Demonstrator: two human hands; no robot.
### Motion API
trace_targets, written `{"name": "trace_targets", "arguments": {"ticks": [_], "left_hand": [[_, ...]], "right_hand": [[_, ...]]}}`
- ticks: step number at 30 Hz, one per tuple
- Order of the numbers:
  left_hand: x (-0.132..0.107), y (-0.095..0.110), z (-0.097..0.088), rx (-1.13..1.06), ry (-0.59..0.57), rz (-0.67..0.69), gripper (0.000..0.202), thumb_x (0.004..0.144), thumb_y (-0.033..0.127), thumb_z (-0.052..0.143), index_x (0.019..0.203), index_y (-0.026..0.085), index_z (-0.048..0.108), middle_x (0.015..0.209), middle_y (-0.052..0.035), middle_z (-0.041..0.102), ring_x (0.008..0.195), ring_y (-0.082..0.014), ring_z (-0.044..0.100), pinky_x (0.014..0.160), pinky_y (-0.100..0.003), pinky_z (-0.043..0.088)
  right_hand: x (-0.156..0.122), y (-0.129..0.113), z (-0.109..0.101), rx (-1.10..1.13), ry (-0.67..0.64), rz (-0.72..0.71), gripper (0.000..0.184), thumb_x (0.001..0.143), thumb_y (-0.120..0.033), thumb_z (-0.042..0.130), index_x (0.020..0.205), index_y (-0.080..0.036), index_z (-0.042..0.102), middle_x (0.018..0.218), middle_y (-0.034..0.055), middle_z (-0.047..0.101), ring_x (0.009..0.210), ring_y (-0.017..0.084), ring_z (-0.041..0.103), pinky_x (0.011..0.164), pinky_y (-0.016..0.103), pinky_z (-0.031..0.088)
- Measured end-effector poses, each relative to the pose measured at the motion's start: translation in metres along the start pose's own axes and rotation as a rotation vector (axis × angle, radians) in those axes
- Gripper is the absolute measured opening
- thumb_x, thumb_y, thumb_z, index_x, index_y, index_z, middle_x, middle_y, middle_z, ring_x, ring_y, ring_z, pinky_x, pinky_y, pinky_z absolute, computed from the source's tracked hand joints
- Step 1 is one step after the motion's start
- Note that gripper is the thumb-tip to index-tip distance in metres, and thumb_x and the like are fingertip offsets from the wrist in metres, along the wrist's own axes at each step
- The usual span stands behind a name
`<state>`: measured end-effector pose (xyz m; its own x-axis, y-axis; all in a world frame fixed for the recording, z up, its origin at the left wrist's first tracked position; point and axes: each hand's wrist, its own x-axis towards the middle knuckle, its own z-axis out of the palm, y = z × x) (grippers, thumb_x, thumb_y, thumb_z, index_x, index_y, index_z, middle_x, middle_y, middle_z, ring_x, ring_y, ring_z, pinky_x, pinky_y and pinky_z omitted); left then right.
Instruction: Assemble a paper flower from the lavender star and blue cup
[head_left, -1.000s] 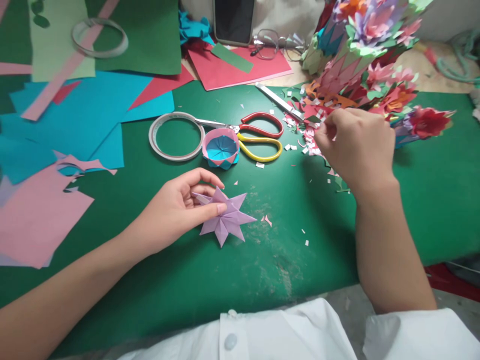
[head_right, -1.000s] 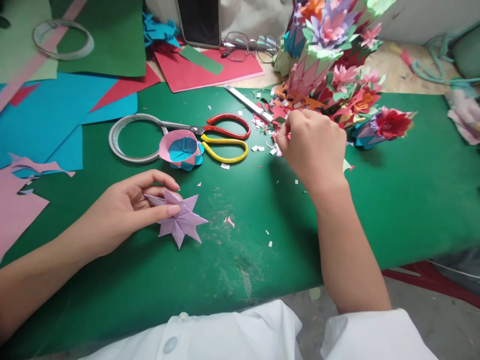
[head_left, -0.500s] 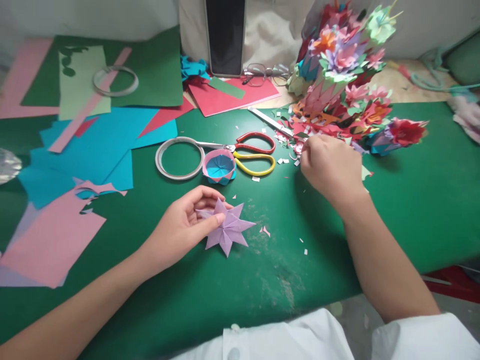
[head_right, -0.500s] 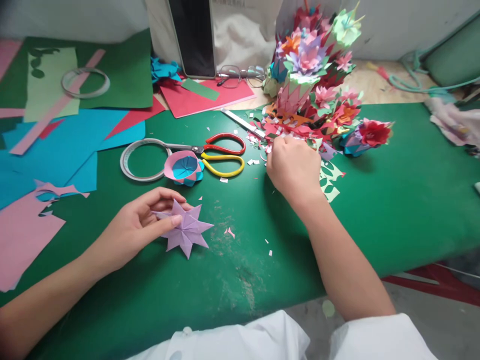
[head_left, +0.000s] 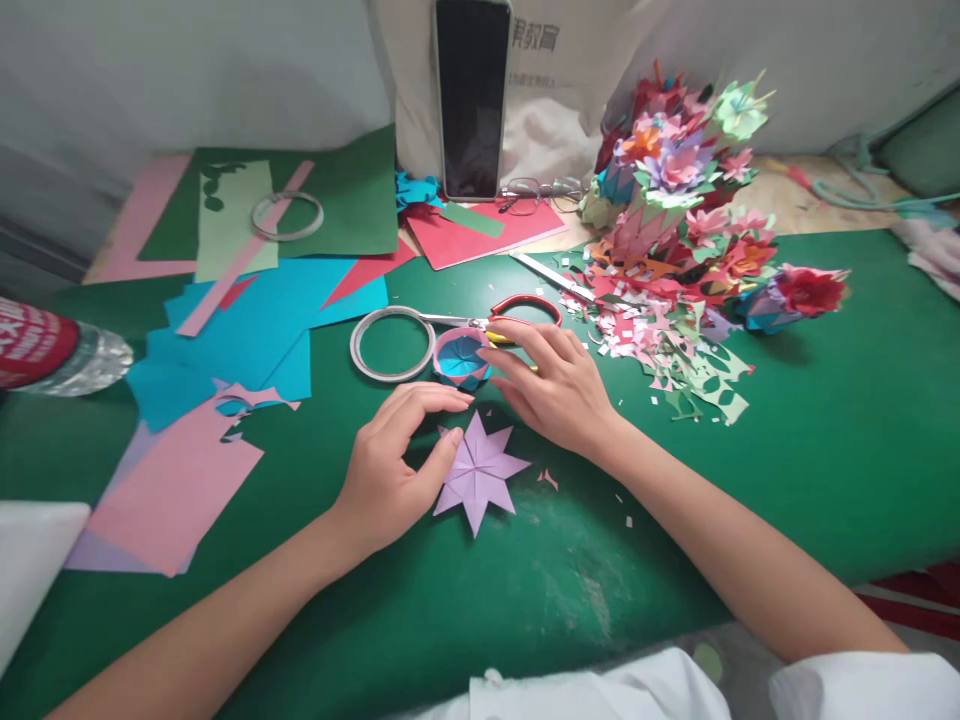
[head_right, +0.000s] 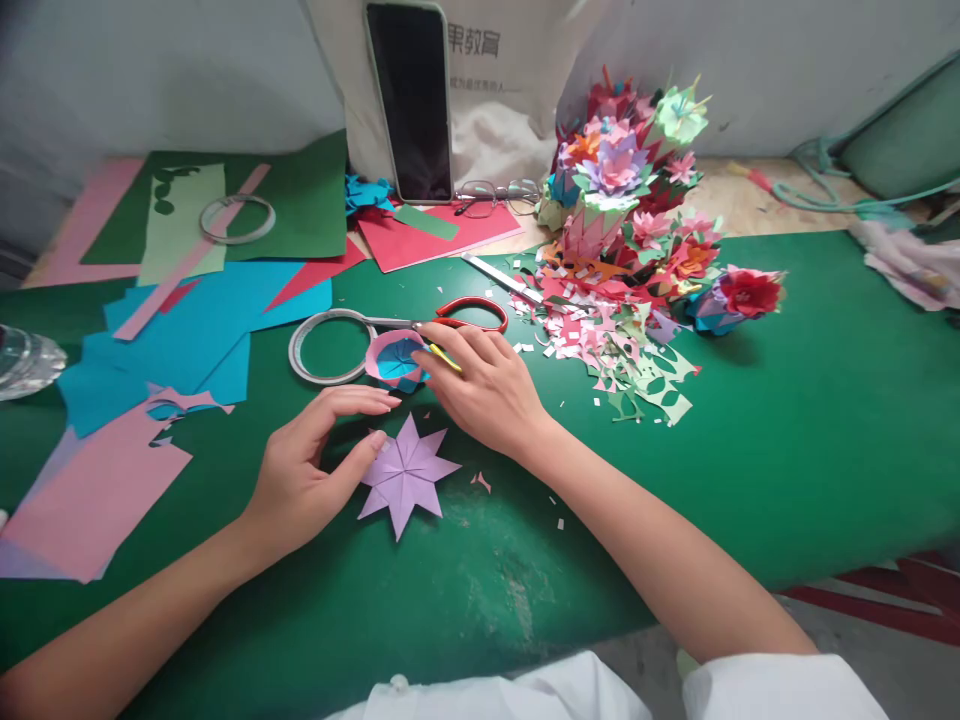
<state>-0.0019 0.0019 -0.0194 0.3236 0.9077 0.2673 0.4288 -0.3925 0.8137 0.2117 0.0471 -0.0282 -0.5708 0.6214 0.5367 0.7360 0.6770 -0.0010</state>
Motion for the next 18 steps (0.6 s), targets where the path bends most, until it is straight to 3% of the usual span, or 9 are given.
{"name": "trace_targets", "arguments": {"ticks": [3,5,9,11,14,16,18], "left_hand": [[0.0,0.0,0.0,-0.02,0.063,0.0,0.02,0.085,0.006,0.058,0.099,0.021,0.059,0.105,-0.0022,0.067,0.106,-0.0165,0.062,0.096,-0.033,0.05],[-0.002,0.0,0.001,-0.039,0.118,-0.009,0.022,0.084,0.005,0.059,0.099,0.021,0.057,0.107,-0.0024,0.065,0.108,-0.0171,0.061,0.097,-0.034,0.049],[-0.003,-0.001,-0.001,-0.091,0.197,0.001,0.037,0.081,0.006,0.063,0.112,0.023,0.056,0.118,-0.0047,0.06,0.116,-0.0199,0.057,0.097,-0.034,0.049],[-0.004,0.002,-0.003,-0.156,0.143,0.022,0.05,0.08,0.008,0.066,0.124,0.025,0.052,0.128,-0.006,0.056,0.12,-0.0213,0.055,0.1,-0.035,0.049],[-0.006,0.008,-0.006,-0.296,-0.035,-0.007,0.057,0.082,0.015,0.067,0.133,0.028,0.046,0.132,-0.005,0.055,0.119,-0.0193,0.056,0.102,-0.031,0.049],[-0.008,0.012,-0.007,-0.37,-0.122,-0.073,0.05,0.084,0.018,0.067,0.129,0.03,0.049,0.121,-0.0016,0.061,0.109,-0.0145,0.061,0.092,-0.023,0.053],[-0.007,0.015,-0.008,-0.415,-0.137,-0.151,0.039,0.085,0.019,0.067,0.12,0.03,0.053,0.108,0.0016,0.065,0.098,-0.0108,0.064,0.085,-0.018,0.054]], "right_hand": [[0.0,0.002,0.002,0.043,0.058,0.033,0.011,0.095,-0.015,0.053,0.094,-0.019,0.063,0.113,0.0117,0.067,0.097,0.024,0.058,0.078,0.038,0.049],[0.0,0.002,-0.002,0.147,0.095,0.062,0.01,0.094,-0.014,0.054,0.091,-0.018,0.062,0.108,0.0121,0.065,0.092,0.023,0.058,0.078,0.038,0.049],[-0.001,-0.007,-0.023,0.653,0.088,0.219,0.009,0.095,-0.014,0.052,0.091,-0.018,0.059,0.099,0.009,0.06,0.092,0.02,0.057,0.079,0.036,0.047],[-0.002,-0.015,-0.033,1.044,-0.003,0.377,0.013,0.097,-0.018,0.05,0.086,-0.018,0.058,0.09,0.0053,0.057,0.084,0.017,0.055,0.071,0.031,0.047],[-0.004,-0.026,-0.041,1.527,-0.167,0.547,0.019,0.098,-0.027,0.05,0.083,-0.018,0.057,0.084,0.0023,0.054,0.074,0.013,0.052,0.063,0.026,0.046],[-0.006,-0.031,-0.041,1.684,-0.239,0.61,0.021,0.098,-0.031,0.052,0.083,-0.018,0.056,0.081,0.001,0.052,0.069,0.012,0.05,0.059,0.024,0.046],[-0.008,-0.034,-0.04,1.656,-0.265,0.653,0.022,0.098,-0.035,0.051,0.084,-0.018,0.056,0.078,0.0004,0.052,0.067,0.012,0.05,0.058,0.024,0.046]]}}
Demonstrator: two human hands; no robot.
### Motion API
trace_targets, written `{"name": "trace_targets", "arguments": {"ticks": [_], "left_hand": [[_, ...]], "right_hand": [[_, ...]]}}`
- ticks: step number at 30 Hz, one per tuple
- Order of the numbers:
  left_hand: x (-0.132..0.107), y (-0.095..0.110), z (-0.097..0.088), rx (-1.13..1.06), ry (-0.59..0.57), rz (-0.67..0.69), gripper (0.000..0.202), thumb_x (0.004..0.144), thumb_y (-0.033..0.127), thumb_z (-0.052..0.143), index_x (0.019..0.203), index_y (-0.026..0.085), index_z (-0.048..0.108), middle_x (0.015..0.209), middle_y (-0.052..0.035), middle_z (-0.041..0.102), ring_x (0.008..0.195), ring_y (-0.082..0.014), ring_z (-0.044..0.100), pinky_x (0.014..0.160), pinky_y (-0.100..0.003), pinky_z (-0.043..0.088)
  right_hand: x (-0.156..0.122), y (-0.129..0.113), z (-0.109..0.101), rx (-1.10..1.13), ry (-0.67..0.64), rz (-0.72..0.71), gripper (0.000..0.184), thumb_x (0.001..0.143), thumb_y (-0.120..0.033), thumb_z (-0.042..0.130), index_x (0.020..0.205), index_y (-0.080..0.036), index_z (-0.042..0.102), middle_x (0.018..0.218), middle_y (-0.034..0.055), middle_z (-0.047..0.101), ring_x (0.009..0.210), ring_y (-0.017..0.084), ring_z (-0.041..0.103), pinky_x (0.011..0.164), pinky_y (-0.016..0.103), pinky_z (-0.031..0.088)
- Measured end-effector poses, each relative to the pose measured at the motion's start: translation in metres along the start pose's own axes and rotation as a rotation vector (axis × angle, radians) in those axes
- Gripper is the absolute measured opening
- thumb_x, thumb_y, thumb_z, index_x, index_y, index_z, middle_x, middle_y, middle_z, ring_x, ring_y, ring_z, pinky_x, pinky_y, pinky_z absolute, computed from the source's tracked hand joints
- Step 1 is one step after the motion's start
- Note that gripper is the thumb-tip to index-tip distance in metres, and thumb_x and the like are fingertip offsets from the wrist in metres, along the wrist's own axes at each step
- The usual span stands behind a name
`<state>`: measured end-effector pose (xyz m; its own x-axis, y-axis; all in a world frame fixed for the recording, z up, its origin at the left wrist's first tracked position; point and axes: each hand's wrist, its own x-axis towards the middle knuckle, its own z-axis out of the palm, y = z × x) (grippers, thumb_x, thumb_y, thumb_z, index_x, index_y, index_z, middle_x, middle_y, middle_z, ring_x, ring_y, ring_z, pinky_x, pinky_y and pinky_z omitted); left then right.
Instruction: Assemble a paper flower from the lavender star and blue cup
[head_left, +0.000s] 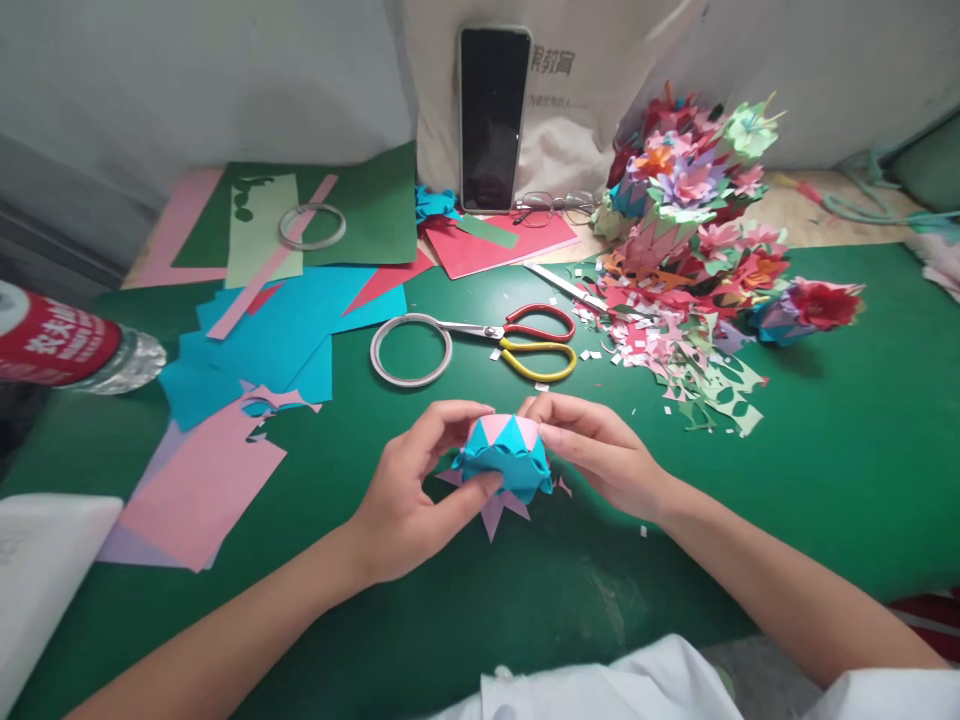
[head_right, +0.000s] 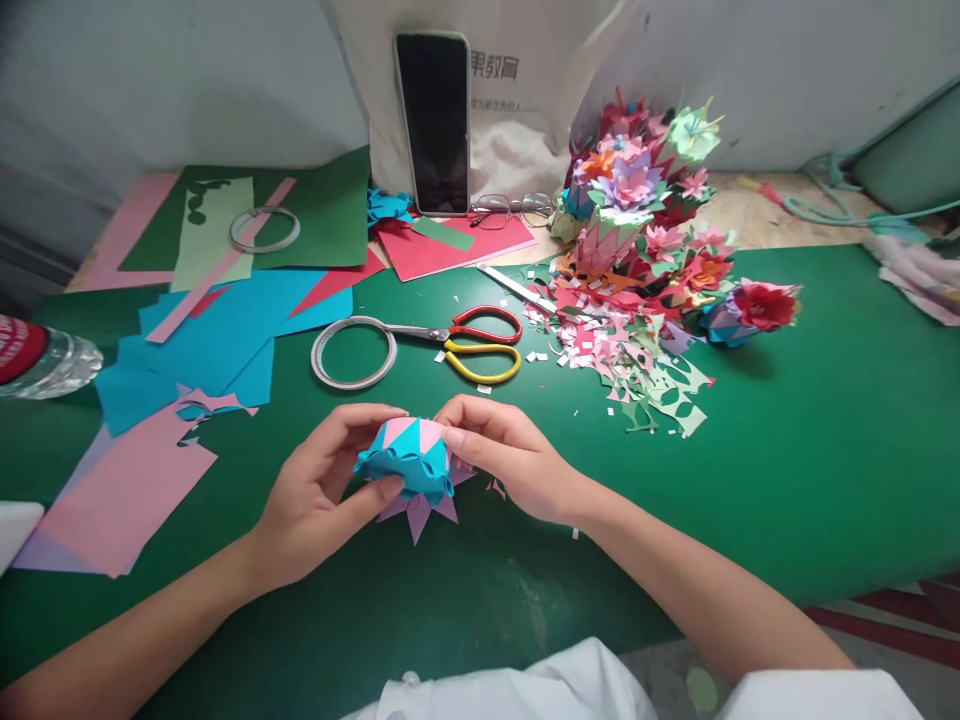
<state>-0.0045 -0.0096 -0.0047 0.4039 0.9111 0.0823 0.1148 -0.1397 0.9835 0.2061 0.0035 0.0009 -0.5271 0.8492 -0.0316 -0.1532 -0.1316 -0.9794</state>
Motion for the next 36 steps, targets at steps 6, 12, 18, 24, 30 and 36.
{"name": "trace_targets", "arguments": {"ticks": [6,12,18,24,30,36], "left_hand": [[0.007,0.008,-0.003,-0.131,0.047,-0.279,0.03,0.085,0.027,0.067,0.112,0.024,0.053,0.101,-0.0015,0.067,0.093,-0.014,0.067,0.077,-0.021,0.058],[0.008,0.017,-0.001,-0.279,-0.03,-0.439,0.03,0.086,0.036,0.066,0.107,0.023,0.048,0.102,-0.004,0.071,0.088,-0.017,0.071,0.067,-0.022,0.059],[0.007,0.02,-0.015,0.207,-0.007,-0.254,0.032,0.091,0.046,0.053,0.115,0.025,0.05,0.1,-0.0044,0.07,0.091,-0.0209,0.069,0.07,-0.03,0.056],[0.02,0.018,-0.038,0.548,0.019,-0.321,0.019,0.093,0.041,0.046,0.095,0.023,0.051,0.07,0.002,0.066,0.057,-0.0156,0.061,0.054,-0.027,0.044],[0.022,0.019,-0.045,0.462,-0.343,-0.47,0.017,0.093,0.041,0.044,0.088,0.025,0.048,0.061,0.0052,0.066,0.052,-0.0151,0.059,0.047,-0.024,0.036],[0.02,0.017,-0.045,0.339,-0.385,-0.5,0.014,0.09,0.036,0.046,0.086,0.024,0.052,0.063,0.0029,0.066,0.055,-0.0163,0.065,0.047,-0.022,0.04]], "right_hand": [[-0.003,0.004,-0.001,-0.824,0.22,-0.486,0.041,0.093,-0.042,0.056,0.126,-0.02,0.048,0.118,0.0139,0.059,0.101,0.024,0.059,0.082,0.041,0.053],[-0.01,0.01,0.011,-1.372,0.18,-0.765,0.044,0.086,-0.041,0.066,0.122,-0.02,0.052,0.124,0.017,0.06,0.109,0.03,0.06,0.084,0.046,0.055],[-0.011,0.004,0.012,-1.133,0.149,-0.63,0.052,0.082,-0.028,0.069,0.126,-0.015,0.045,0.123,0.0204,0.057,0.11,0.029,0.059,0.088,0.047,0.053],[-0.011,0.004,0.008,-1.003,0.08,-0.546,0.051,0.079,-0.024,0.067,0.123,-0.013,0.044,0.119,0.0189,0.053,0.109,0.029,0.056,0.084,0.043,0.055],[-0.011,0.01,0.006,-1.134,0.04,-0.589,0.042,0.08,-0.027,0.064,0.116,-0.015,0.046,0.113,0.018,0.052,0.096,0.028,0.058,0.073,0.043,0.056],[-0.01,0.011,0.008,-1.241,0.033,-0.611,0.038,0.083,-0.03,0.063,0.115,-0.015,0.047,0.11,0.0187,0.055,0.092,0.028,0.059,0.07,0.043,0.057]]}}
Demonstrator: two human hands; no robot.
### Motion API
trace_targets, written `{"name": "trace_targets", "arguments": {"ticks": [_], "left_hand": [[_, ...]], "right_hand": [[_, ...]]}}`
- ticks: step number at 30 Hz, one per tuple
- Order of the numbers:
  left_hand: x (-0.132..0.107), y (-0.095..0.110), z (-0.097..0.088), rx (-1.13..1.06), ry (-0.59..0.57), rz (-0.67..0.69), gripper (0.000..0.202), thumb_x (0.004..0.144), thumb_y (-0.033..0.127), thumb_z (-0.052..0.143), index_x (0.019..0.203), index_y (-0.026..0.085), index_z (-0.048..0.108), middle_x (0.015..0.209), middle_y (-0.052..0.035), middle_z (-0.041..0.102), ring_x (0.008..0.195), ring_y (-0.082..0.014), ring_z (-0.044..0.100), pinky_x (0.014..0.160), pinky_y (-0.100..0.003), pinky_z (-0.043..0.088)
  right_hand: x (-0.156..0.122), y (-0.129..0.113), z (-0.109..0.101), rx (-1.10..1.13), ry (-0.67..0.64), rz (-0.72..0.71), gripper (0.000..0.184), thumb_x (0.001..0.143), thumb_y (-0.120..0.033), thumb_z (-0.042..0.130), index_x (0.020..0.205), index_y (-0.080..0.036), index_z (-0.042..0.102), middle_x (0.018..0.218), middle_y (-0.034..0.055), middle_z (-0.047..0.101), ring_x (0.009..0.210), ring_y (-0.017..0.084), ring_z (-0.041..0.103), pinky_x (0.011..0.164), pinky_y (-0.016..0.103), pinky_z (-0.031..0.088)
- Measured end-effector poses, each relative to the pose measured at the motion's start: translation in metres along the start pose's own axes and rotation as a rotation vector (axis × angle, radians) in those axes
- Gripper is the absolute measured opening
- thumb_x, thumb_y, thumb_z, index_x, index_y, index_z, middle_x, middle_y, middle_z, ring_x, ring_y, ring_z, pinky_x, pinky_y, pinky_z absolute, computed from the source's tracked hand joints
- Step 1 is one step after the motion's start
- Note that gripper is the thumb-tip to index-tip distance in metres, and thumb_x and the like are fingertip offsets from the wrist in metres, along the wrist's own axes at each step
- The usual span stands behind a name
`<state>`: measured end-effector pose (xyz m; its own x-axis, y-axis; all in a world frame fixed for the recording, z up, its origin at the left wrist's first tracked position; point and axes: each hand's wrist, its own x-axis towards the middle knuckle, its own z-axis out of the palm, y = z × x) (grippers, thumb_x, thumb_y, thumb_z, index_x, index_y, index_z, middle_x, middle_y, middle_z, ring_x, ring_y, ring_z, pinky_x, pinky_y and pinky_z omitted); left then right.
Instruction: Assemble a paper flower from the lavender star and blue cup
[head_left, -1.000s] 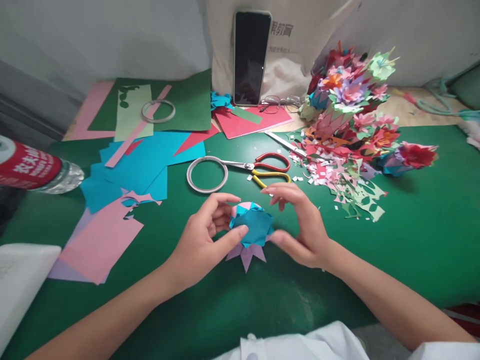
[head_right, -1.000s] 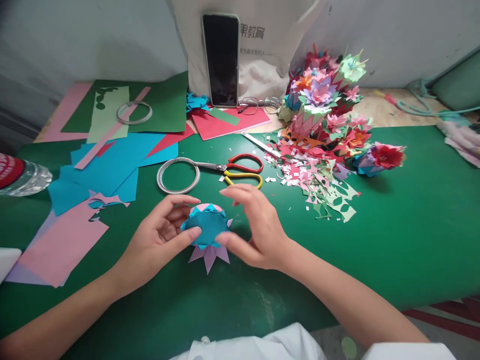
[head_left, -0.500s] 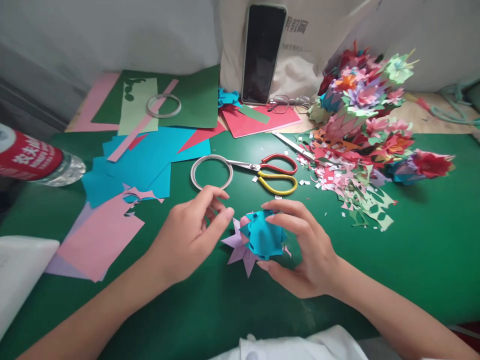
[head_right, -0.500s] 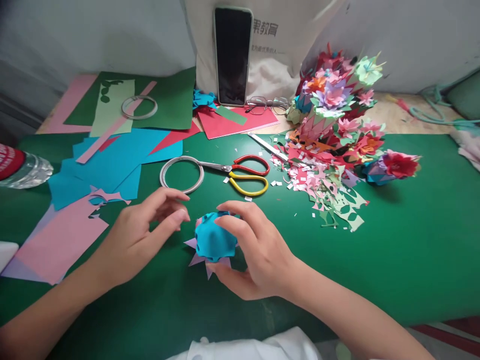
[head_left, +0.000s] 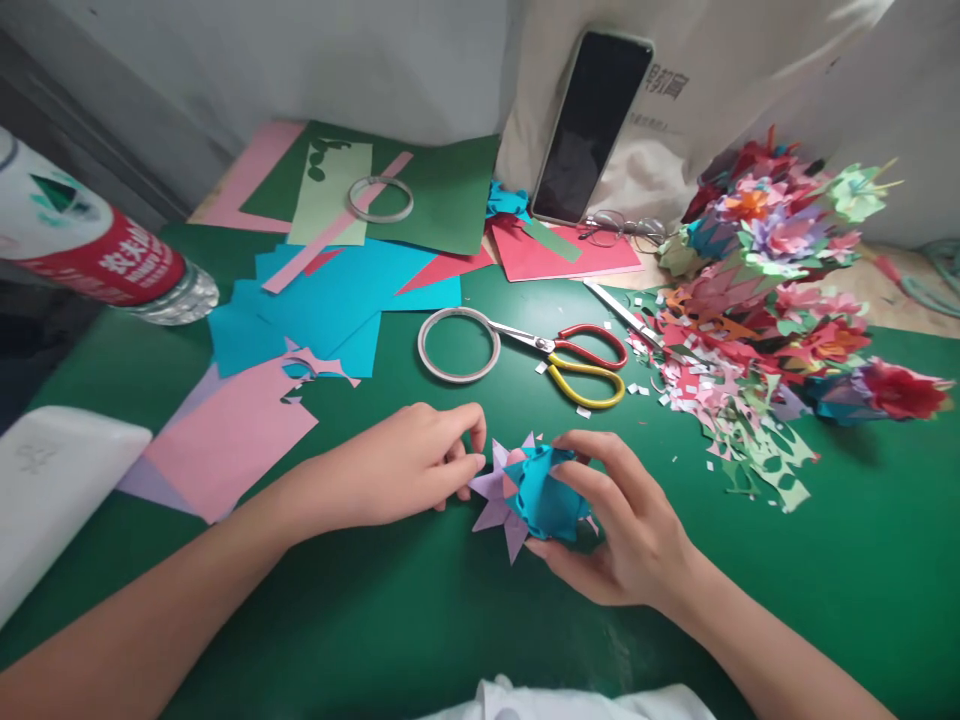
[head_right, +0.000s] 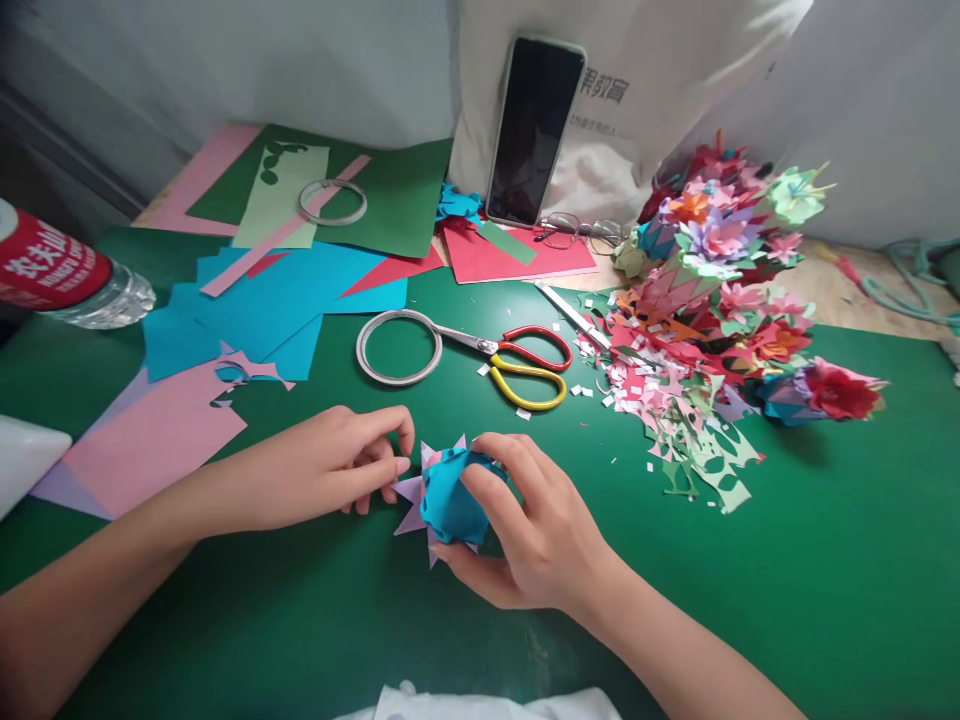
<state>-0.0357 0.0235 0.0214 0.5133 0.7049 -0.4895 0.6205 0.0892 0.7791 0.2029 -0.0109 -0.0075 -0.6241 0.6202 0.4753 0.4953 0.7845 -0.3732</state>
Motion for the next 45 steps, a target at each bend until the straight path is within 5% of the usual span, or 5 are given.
{"name": "trace_targets", "arguments": {"ticks": [25,39,45], "left_hand": [[-0.001,-0.002,-0.001,0.012,0.018,0.068,0.009,0.084,0.019,0.049,0.077,0.023,0.054,0.065,0.0033,0.068,0.057,-0.0161,0.065,0.048,-0.022,0.04],[-0.001,0.001,0.001,0.031,0.04,0.067,0.006,0.084,0.022,0.053,0.079,0.022,0.057,0.069,0.0029,0.069,0.06,-0.0146,0.062,0.048,-0.022,0.036],[0.0,-0.001,0.002,0.049,0.015,0.091,0.005,0.084,0.027,0.057,0.084,0.021,0.056,0.079,0.0013,0.072,0.074,-0.016,0.068,0.056,-0.021,0.042]], "right_hand": [[-0.001,-0.009,0.009,-0.179,-0.07,-0.01,0.041,0.085,-0.04,0.064,0.111,-0.013,0.05,0.104,0.0213,0.06,0.086,0.031,0.059,0.065,0.043,0.055],[-0.001,-0.008,0.011,-0.136,-0.077,-0.005,0.039,0.085,-0.038,0.064,0.11,-0.011,0.05,0.104,0.0214,0.058,0.086,0.03,0.058,0.065,0.042,0.055],[-0.001,-0.007,0.01,-0.133,-0.09,-0.005,0.037,0.086,-0.037,0.063,0.11,-0.011,0.05,0.105,0.0208,0.057,0.087,0.03,0.057,0.067,0.042,0.054]]}}
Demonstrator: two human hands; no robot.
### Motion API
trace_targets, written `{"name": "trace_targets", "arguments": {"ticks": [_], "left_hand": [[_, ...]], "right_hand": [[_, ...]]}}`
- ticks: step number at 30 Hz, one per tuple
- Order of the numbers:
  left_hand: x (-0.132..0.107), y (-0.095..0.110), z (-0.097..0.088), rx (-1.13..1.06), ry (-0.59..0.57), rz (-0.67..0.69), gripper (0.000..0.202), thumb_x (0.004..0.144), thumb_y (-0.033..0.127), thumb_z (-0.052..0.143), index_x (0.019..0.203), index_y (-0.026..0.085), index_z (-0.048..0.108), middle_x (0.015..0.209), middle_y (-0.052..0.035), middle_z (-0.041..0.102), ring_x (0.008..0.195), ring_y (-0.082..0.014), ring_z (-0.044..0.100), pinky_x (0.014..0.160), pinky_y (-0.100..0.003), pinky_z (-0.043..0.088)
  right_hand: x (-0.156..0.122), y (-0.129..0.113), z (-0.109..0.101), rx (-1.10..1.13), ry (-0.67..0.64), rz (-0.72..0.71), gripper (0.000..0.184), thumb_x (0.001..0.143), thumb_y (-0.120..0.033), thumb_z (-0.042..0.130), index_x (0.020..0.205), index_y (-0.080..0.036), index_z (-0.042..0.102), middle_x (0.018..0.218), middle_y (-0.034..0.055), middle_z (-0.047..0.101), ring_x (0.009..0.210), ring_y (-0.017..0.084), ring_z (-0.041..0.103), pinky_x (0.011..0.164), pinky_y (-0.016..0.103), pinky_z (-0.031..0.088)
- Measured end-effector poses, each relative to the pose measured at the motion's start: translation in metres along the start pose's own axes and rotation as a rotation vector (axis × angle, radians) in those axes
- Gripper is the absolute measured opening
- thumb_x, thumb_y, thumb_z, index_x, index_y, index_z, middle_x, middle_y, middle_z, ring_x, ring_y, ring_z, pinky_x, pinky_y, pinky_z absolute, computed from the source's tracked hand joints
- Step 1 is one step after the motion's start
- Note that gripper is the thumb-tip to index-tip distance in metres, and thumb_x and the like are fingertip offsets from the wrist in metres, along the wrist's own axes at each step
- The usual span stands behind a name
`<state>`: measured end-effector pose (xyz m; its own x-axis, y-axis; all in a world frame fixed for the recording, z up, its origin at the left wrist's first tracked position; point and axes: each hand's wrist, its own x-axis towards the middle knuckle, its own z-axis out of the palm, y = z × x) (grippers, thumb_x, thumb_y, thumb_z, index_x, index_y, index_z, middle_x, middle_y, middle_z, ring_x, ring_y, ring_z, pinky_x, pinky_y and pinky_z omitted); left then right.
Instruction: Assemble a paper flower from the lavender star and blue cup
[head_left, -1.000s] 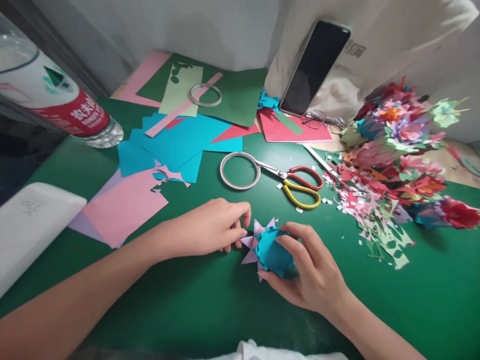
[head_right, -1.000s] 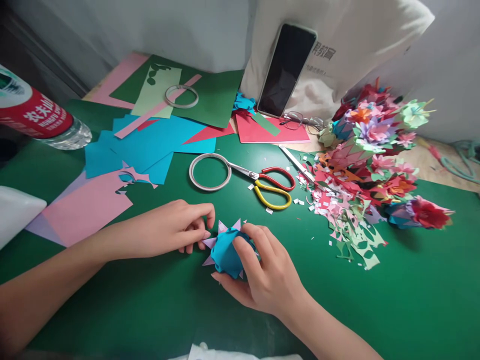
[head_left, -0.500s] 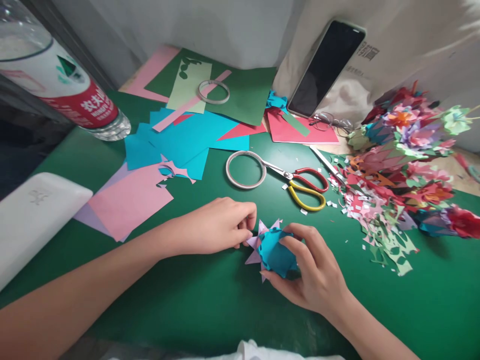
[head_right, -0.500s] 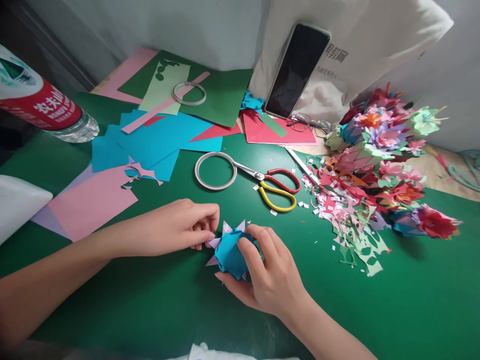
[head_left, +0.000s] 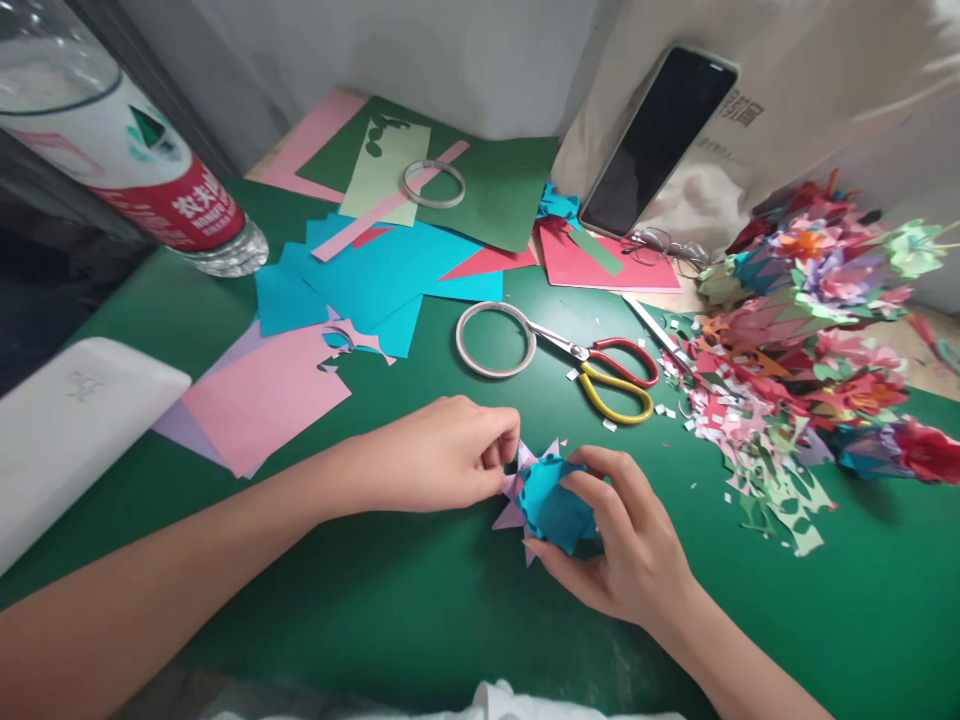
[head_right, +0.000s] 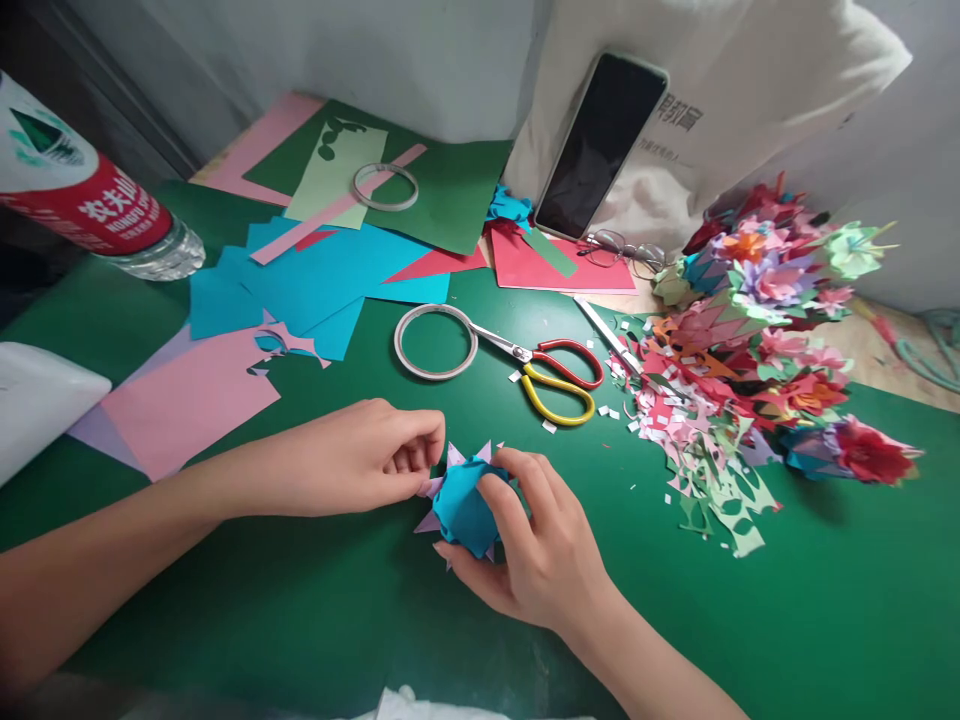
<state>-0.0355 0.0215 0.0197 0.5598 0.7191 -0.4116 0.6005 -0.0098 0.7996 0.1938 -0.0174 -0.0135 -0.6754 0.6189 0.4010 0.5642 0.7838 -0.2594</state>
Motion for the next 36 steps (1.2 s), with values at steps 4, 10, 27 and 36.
{"name": "trace_targets", "arguments": {"ticks": [4,10,27,36], "left_hand": [[0.0008,-0.0012,0.0013,0.006,0.009,-0.021,0.005,0.084,0.026,0.057,0.083,0.022,0.055,0.08,0.0012,0.072,0.075,-0.0168,0.069,0.056,-0.022,0.043],[0.001,-0.0022,0.0018,-0.036,0.006,-0.017,0.007,0.084,0.027,0.058,0.083,0.022,0.054,0.079,0.001,0.071,0.075,-0.0172,0.069,0.057,-0.022,0.044],[0.001,-0.0026,-0.0017,-0.204,-0.075,0.072,0.006,0.087,0.026,0.055,0.092,0.022,0.057,0.081,0.0006,0.07,0.076,-0.016,0.067,0.062,-0.024,0.047],[0.0027,-0.0047,0.0006,-0.313,-0.105,0.096,0.008,0.086,0.025,0.057,0.093,0.023,0.054,0.075,0.0026,0.068,0.069,-0.0147,0.064,0.058,-0.023,0.044]], "right_hand": [[0.0009,-0.0003,-0.001,0.0,-0.003,-0.001,0.035,0.086,-0.036,0.063,0.109,-0.012,0.05,0.106,0.0203,0.056,0.087,0.029,0.057,0.067,0.041,0.054],[0.0017,0.0005,-0.0002,-0.002,-0.013,-0.007,0.034,0.086,-0.035,0.063,0.108,-0.012,0.05,0.106,0.0201,0.056,0.086,0.029,0.056,0.067,0.04,0.053],[-0.0002,0.0005,0.0009,0.019,-0.039,0.015,0.036,0.087,-0.037,0.062,0.11,-0.012,0.05,0.107,0.0194,0.056,0.088,0.029,0.056,0.069,0.04,0.054],[-0.0016,0.0007,-0.0001,0.05,-0.053,0.047,0.037,0.087,-0.038,0.062,0.112,-0.014,0.049,0.107,0.0186,0.055,0.09,0.028,0.057,0.07,0.039,0.054]]}}
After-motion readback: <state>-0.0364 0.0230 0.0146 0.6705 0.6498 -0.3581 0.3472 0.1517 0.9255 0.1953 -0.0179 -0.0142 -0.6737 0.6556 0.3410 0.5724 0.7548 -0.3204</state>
